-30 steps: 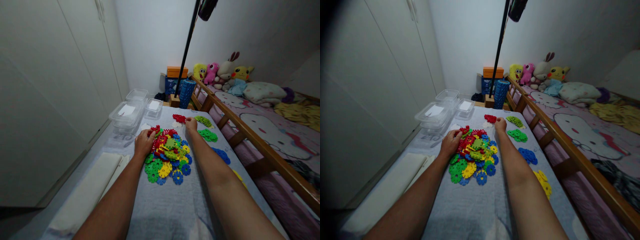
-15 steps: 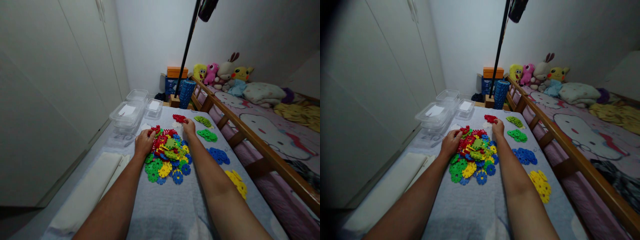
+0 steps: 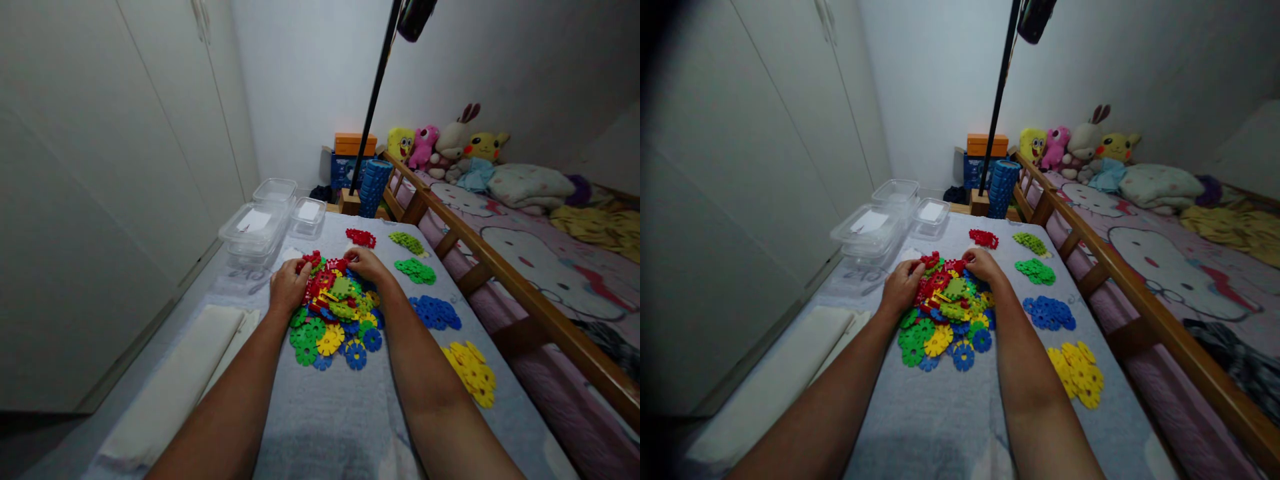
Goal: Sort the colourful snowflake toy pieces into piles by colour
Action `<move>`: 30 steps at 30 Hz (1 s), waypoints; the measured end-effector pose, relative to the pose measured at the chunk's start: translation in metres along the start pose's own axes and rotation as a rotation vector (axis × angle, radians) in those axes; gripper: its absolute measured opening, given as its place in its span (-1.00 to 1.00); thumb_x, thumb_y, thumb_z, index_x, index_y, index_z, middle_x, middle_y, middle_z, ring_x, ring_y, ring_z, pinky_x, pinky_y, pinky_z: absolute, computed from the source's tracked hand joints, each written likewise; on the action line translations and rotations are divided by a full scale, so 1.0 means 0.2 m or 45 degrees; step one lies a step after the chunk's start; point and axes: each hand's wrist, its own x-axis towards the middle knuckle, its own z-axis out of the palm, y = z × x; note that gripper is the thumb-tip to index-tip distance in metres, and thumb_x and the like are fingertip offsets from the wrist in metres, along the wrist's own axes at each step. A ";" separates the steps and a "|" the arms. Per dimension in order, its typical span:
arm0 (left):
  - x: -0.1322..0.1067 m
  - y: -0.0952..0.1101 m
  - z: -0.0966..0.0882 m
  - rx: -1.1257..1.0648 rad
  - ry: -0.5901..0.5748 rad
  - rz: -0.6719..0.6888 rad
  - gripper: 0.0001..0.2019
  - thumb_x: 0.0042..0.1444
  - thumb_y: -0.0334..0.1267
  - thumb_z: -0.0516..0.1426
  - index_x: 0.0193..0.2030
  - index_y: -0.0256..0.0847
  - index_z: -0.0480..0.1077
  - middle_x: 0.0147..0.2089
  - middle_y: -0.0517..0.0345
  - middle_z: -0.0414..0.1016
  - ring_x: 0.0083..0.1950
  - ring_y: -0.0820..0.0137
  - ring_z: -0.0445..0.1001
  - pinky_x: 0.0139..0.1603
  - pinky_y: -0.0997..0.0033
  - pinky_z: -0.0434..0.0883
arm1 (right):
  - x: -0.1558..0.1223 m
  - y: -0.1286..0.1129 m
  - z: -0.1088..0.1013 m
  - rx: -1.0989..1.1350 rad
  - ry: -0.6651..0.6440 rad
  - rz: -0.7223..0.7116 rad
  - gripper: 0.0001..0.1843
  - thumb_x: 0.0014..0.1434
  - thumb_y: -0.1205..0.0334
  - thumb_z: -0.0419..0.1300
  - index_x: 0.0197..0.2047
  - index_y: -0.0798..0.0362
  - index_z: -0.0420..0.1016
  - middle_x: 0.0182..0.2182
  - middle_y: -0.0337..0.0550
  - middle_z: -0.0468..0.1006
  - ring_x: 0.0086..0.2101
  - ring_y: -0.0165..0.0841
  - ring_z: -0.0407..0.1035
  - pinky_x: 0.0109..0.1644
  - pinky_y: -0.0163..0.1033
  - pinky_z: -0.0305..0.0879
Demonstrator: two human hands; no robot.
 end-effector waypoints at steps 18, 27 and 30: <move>-0.01 0.02 -0.01 -0.010 -0.015 -0.001 -0.63 0.34 0.01 -0.01 -0.03 -0.13 0.52 0.07 -0.01 0.61 0.16 0.16 0.52 0.25 0.11 0.34 | 0.09 0.23 -0.01 -0.100 0.743 0.383 -0.63 0.04 0.32 0.09 -0.09 0.08 0.58 -0.28 -0.09 0.66 -0.25 -0.27 0.48 -0.07 -0.26 0.34; -0.01 0.02 -0.01 -0.008 -0.017 -0.002 -0.65 0.33 -0.02 0.00 -0.02 -0.13 0.52 0.07 -0.01 0.60 0.15 0.17 0.52 0.25 0.12 0.34 | 0.07 0.23 0.00 -0.087 0.538 0.245 -0.50 -0.06 0.49 0.06 -0.05 0.04 0.56 -0.13 -0.11 0.64 -0.06 -0.27 0.48 0.13 -0.20 0.31; -0.01 0.03 -0.02 -0.004 -0.020 -0.012 -0.65 0.33 -0.02 0.00 -0.02 -0.13 0.52 0.08 -0.01 0.60 0.16 0.16 0.51 0.25 0.12 0.34 | 0.07 0.23 -0.01 -0.246 0.502 0.229 -0.51 -0.03 0.51 0.06 -0.07 0.05 0.60 -0.11 -0.06 0.61 -0.02 -0.23 0.45 0.19 -0.17 0.26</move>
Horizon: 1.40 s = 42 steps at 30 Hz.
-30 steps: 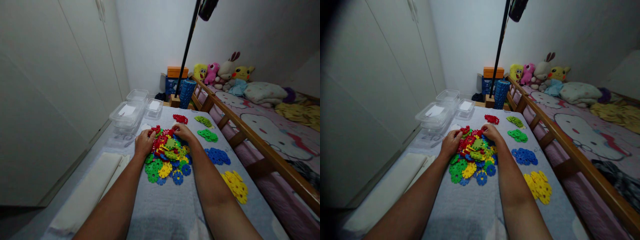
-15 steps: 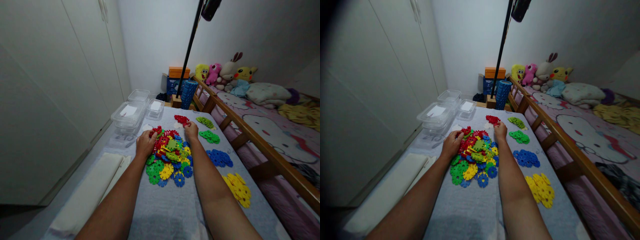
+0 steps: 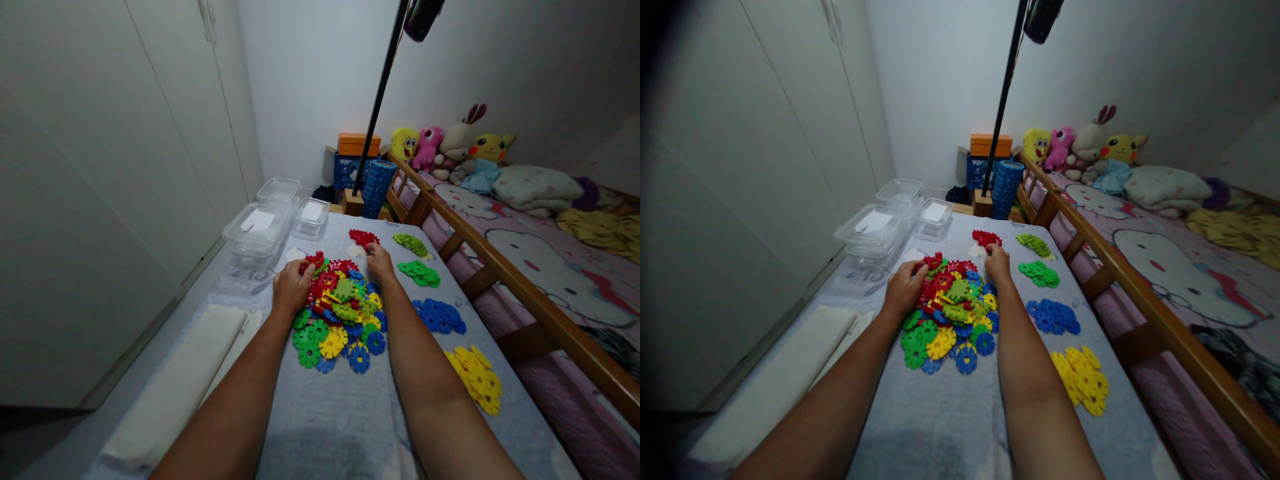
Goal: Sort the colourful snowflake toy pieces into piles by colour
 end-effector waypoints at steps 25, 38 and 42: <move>0.00 0.00 0.00 -0.018 -0.014 -0.014 -0.63 0.33 -0.02 -0.01 0.00 -0.16 0.51 0.09 -0.02 0.60 0.17 0.17 0.51 0.27 0.13 0.32 | -0.08 -0.21 -0.07 -0.438 -0.411 -0.142 -0.85 0.14 0.33 0.25 -0.25 0.12 0.66 -0.28 -0.05 0.66 -0.26 -0.31 0.45 -0.21 -0.30 0.22; 0.00 -0.01 0.00 -0.025 0.001 0.001 -0.65 0.33 -0.01 0.00 -0.04 -0.13 0.51 0.06 0.01 0.60 0.15 0.18 0.51 0.24 0.15 0.33 | -0.06 -0.17 -0.04 0.059 -0.258 0.028 -0.94 -0.12 0.35 0.20 -0.51 0.03 0.38 -0.54 -0.29 0.44 -0.43 -0.39 0.34 -0.35 -0.31 0.14; 0.00 -0.01 0.01 -0.015 0.007 0.001 -0.66 0.33 -0.01 0.01 -0.05 -0.12 0.52 0.06 0.01 0.61 0.14 0.19 0.52 0.24 0.15 0.34 | -0.06 -0.17 -0.05 0.457 -0.185 0.107 -0.79 -0.20 0.24 0.25 -0.39 0.04 0.43 -0.54 -0.35 0.40 -0.45 -0.39 0.30 -0.36 -0.31 0.18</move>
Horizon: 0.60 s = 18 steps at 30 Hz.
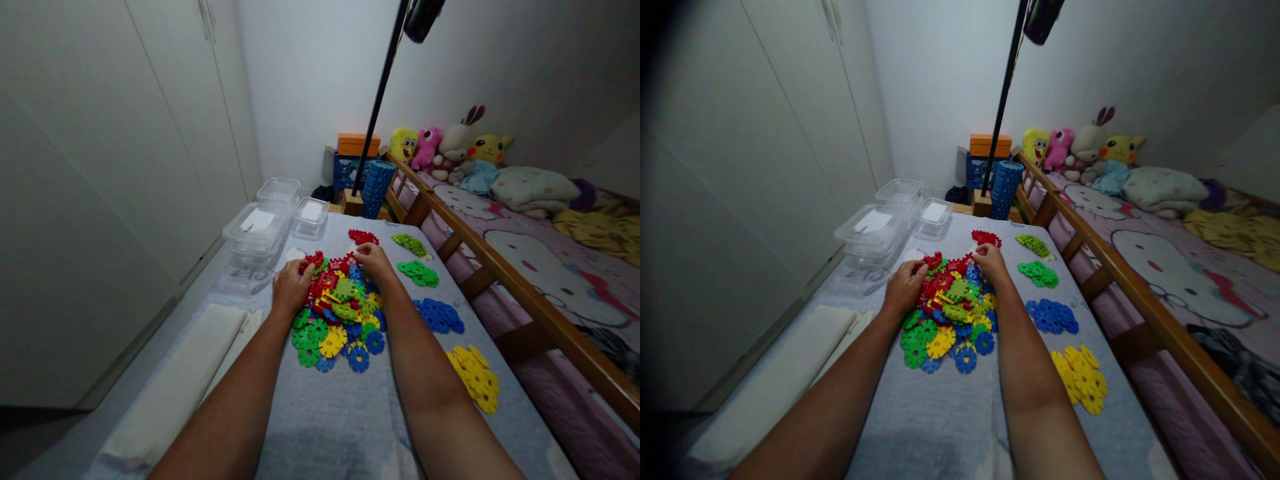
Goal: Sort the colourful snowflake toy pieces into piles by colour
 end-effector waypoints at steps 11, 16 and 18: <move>0.00 0.00 0.00 0.012 0.000 -0.005 -0.65 0.34 -0.01 0.00 -0.04 -0.12 0.52 0.06 0.01 0.61 0.15 0.19 0.52 0.24 0.16 0.33 | -0.06 -0.12 -0.06 0.276 -0.131 -0.043 -0.73 -0.20 0.08 0.28 -0.39 0.04 0.51 -0.60 -0.34 0.41 -0.57 -0.44 0.19 -0.47 -0.30 0.13; -0.01 0.00 0.00 -0.010 0.001 -0.001 -0.65 0.34 -0.02 0.00 -0.03 -0.14 0.52 0.06 0.01 0.61 0.15 0.19 0.52 0.24 0.16 0.33 | 0.00 -0.08 -0.06 0.097 0.108 -0.231 -0.83 -0.10 0.13 0.24 -0.42 0.02 0.49 -0.50 -0.24 0.50 -0.42 -0.32 0.35 -0.27 -0.21 0.31; -0.01 0.01 -0.01 -0.013 -0.003 -0.008 -0.65 0.34 -0.01 0.00 -0.04 -0.13 0.52 0.05 0.01 0.61 0.14 0.19 0.52 0.24 0.17 0.33 | 0.03 -0.07 -0.05 -0.032 0.247 -0.293 -0.89 -0.06 0.19 0.21 -0.42 0.02 0.48 -0.44 -0.18 0.53 -0.34 -0.27 0.39 -0.17 -0.17 0.35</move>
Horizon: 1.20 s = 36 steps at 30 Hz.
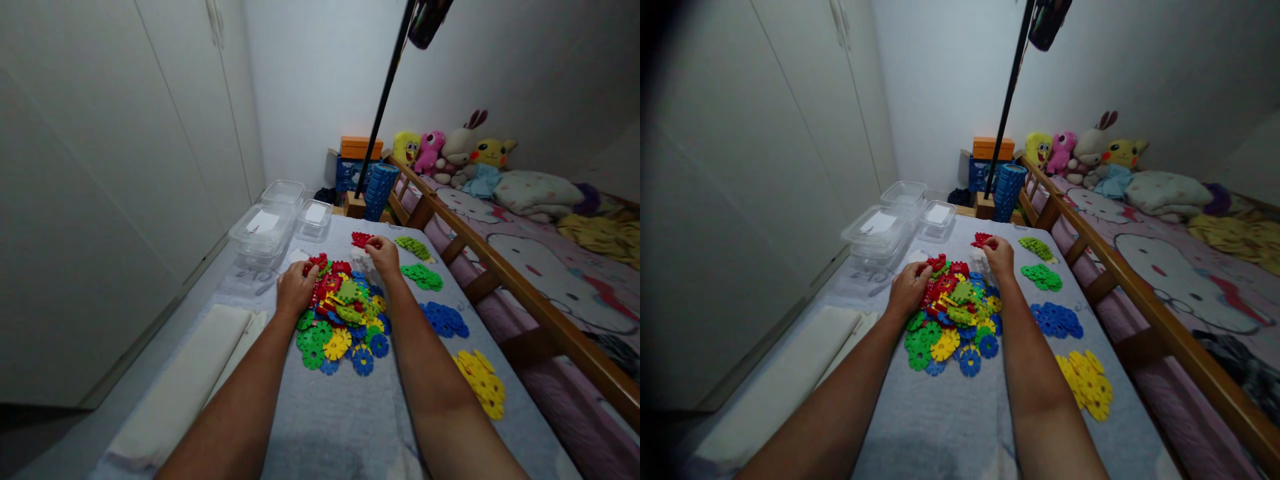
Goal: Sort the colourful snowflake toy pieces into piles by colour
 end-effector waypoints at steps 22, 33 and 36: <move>0.00 0.01 -0.01 0.005 -0.006 -0.015 -0.70 0.35 -0.07 0.03 -0.02 -0.14 0.51 0.08 0.01 0.61 0.16 0.19 0.51 0.26 0.15 0.32 | 0.14 0.10 0.16 -0.639 -0.199 -0.191 -0.78 0.04 0.50 0.12 -0.37 0.07 0.57 -0.24 -0.01 0.56 -0.11 -0.21 0.37 0.11 -0.17 0.22; 0.00 0.01 0.00 -0.002 0.005 -0.005 -0.69 0.34 -0.06 0.03 -0.02 -0.15 0.51 0.08 0.00 0.61 0.17 0.19 0.51 0.26 0.16 0.32 | 0.02 -0.07 0.08 -0.393 -0.723 -0.010 -0.94 0.05 0.36 0.28 -0.40 0.08 0.61 -0.41 -0.18 0.64 -0.34 -0.33 0.46 -0.26 -0.32 0.27; 0.00 0.01 -0.01 0.005 0.003 -0.010 -0.70 0.35 -0.05 0.03 -0.04 -0.13 0.51 0.06 0.02 0.61 0.15 0.20 0.52 0.24 0.18 0.33 | -0.02 -0.11 0.07 -0.312 -0.831 0.054 -0.96 -0.03 0.36 0.36 -0.43 0.07 0.60 -0.46 -0.21 0.62 -0.40 -0.35 0.43 -0.34 -0.34 0.23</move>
